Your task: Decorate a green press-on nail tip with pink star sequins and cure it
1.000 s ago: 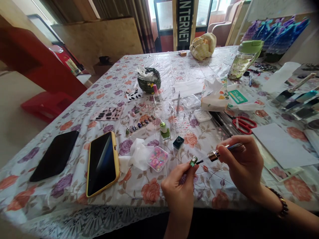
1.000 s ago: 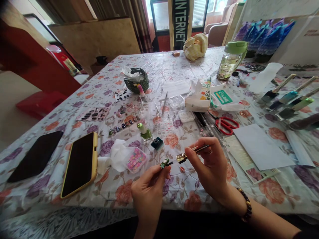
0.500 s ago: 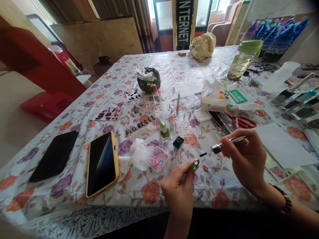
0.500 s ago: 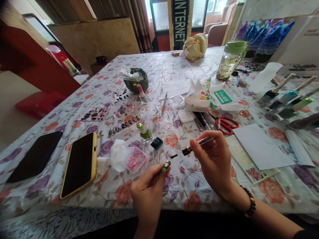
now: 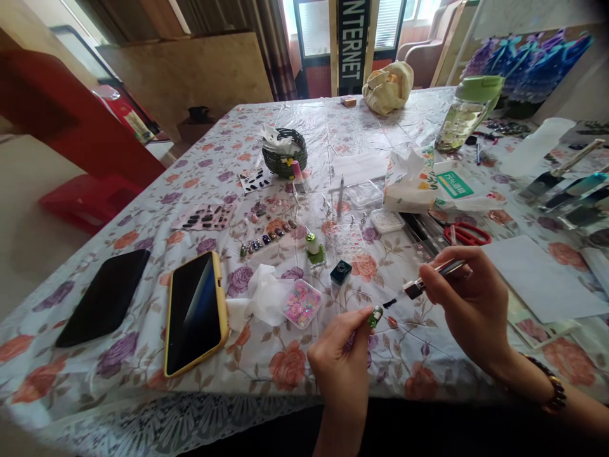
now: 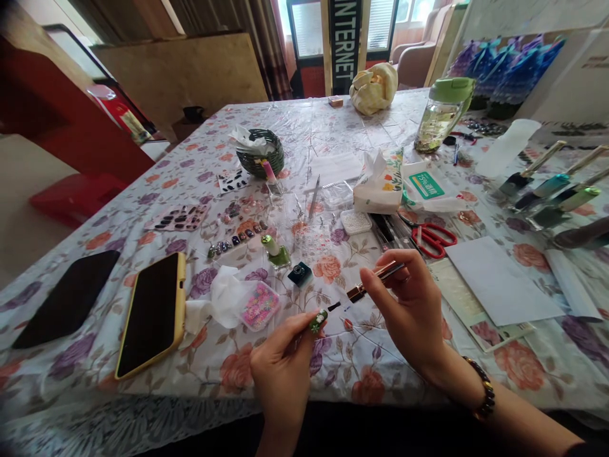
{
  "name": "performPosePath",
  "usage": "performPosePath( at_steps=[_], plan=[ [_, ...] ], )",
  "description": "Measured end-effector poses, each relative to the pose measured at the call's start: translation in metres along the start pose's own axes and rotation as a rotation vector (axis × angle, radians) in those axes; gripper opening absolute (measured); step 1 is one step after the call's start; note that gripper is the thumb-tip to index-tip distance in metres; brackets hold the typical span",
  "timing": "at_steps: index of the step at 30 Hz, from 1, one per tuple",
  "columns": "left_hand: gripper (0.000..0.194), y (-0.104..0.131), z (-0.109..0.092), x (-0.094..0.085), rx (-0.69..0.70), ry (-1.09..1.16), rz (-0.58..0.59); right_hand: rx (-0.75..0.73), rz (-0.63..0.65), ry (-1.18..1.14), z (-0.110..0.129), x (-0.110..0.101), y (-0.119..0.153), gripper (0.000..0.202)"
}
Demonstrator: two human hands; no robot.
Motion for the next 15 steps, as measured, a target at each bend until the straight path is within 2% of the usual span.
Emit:
performPosePath(
  at_steps=[5, 11, 15],
  plan=[
    [0.018, 0.000, 0.000, 0.000, 0.008, 0.002, -0.006, -0.021, 0.084, 0.007, -0.001, 0.004, 0.004, 0.017],
    [0.019, 0.000, 0.001, 0.000, 0.000, 0.002, 0.013, 0.021, -0.033, -0.026, -0.002, -0.001, -0.005, 0.019],
    [0.019, 0.000, 0.001, 0.001, -0.006, 0.005, 0.031, 0.032, -0.039, -0.073, 0.002, -0.003, -0.014, 0.019]
  ],
)
Point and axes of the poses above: each hand's wrist, its own y-axis away from the middle knuckle, its own x-axis out of the palm, z = x × y, the point moved 2 cm from there along -y, towards the middle knuckle, and after that the axes turned 10 degrees about x, right-handed, at the moved point
